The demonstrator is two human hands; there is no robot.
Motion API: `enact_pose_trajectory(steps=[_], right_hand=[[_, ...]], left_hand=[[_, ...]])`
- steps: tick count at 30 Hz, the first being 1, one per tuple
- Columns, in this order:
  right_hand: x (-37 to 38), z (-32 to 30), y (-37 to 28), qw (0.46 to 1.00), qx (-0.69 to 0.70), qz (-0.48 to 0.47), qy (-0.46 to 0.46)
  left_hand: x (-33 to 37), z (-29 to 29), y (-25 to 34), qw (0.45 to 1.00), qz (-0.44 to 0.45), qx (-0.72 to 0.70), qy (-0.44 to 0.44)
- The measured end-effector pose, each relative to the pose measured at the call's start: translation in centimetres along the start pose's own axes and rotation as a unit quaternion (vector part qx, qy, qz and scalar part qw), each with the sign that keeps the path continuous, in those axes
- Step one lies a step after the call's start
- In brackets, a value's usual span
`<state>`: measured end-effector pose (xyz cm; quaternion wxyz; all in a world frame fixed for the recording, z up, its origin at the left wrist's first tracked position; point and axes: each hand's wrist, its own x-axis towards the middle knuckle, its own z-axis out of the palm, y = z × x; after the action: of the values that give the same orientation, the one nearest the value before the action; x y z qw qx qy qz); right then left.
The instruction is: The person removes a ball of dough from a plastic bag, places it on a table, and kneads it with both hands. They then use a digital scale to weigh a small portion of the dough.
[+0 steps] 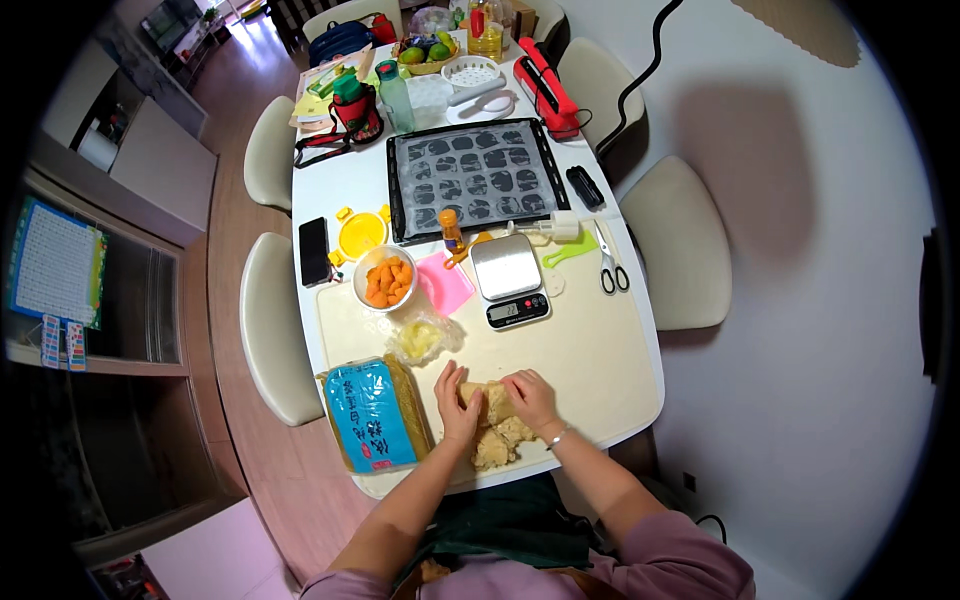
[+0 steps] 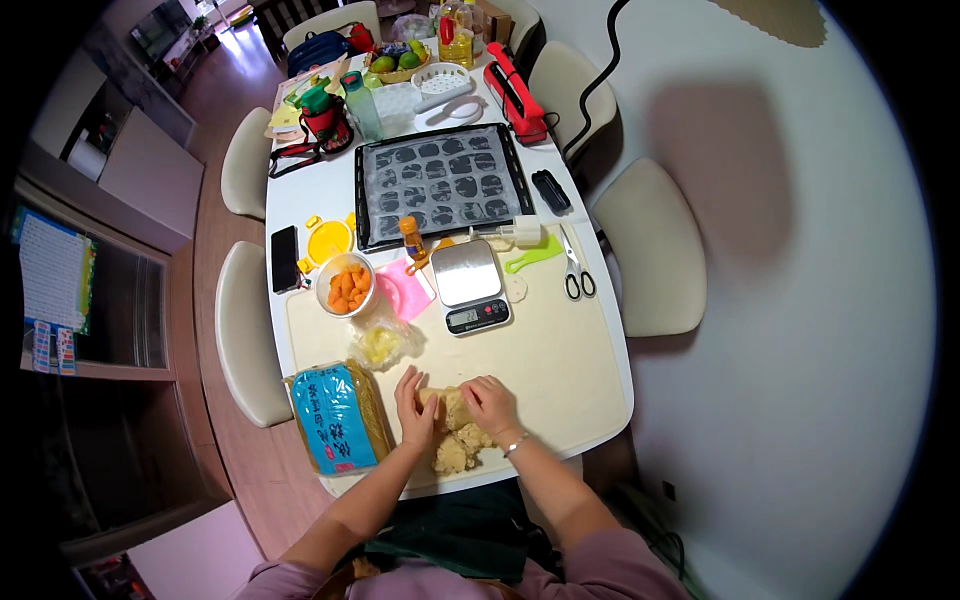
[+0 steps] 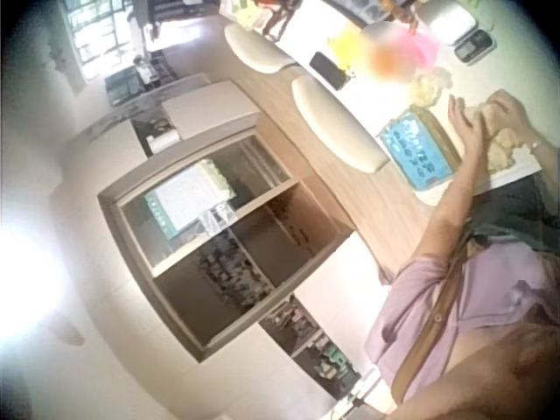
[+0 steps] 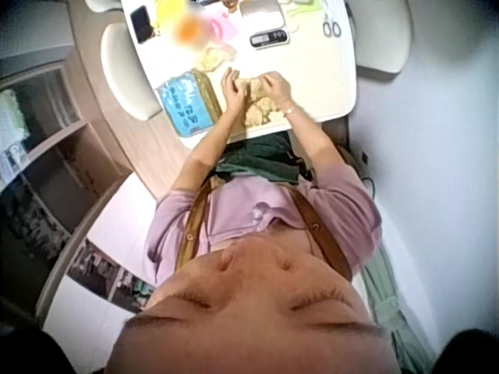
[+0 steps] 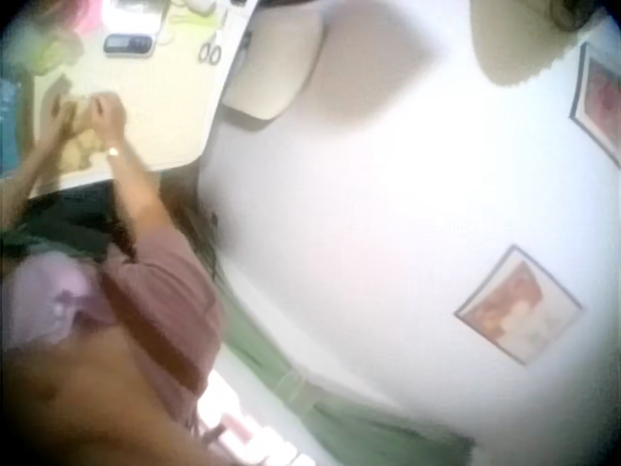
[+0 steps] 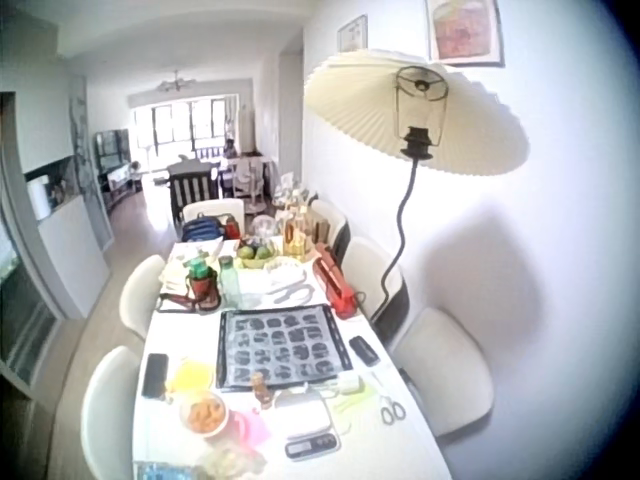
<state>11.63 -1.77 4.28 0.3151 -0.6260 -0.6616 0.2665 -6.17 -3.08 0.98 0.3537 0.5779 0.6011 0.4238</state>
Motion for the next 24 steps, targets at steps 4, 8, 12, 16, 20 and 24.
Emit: enact_pose_trajectory(steps=[4, 8, 12, 16, 20, 24], right_hand=[[0.3, 1.3, -1.2, 0.992, -0.069, 0.075, 0.078], [0.4, 0.9, -0.9, 0.999, -0.047, 0.009, 0.016], [0.3, 0.5, -1.9, 0.998, 0.032, -0.029, 0.048], [0.6, -0.5, -3.1, 0.991, 0.089, -0.103, -0.003], [1.6, -0.8, -2.5, 0.982, -0.007, -0.186, 0.026], [0.9, 0.2, -0.2, 0.992, 0.035, -0.117, -0.034]], left_hand=[[3.1, 0.7, -0.6, 0.975, -0.063, -0.195, -0.083], [5.6, 0.5, -0.8, 0.926, -0.078, -0.323, -0.178], [6.5, 1.5, -0.1, 0.895, -0.083, -0.392, -0.196], [6.4, 2.8, 0.1, 0.838, -0.145, -0.444, -0.282], [6.1, 3.8, -1.1, 0.943, -0.061, -0.279, -0.17], [5.0, 0.6, 5.0, 0.991, -0.093, -0.018, -0.096]])
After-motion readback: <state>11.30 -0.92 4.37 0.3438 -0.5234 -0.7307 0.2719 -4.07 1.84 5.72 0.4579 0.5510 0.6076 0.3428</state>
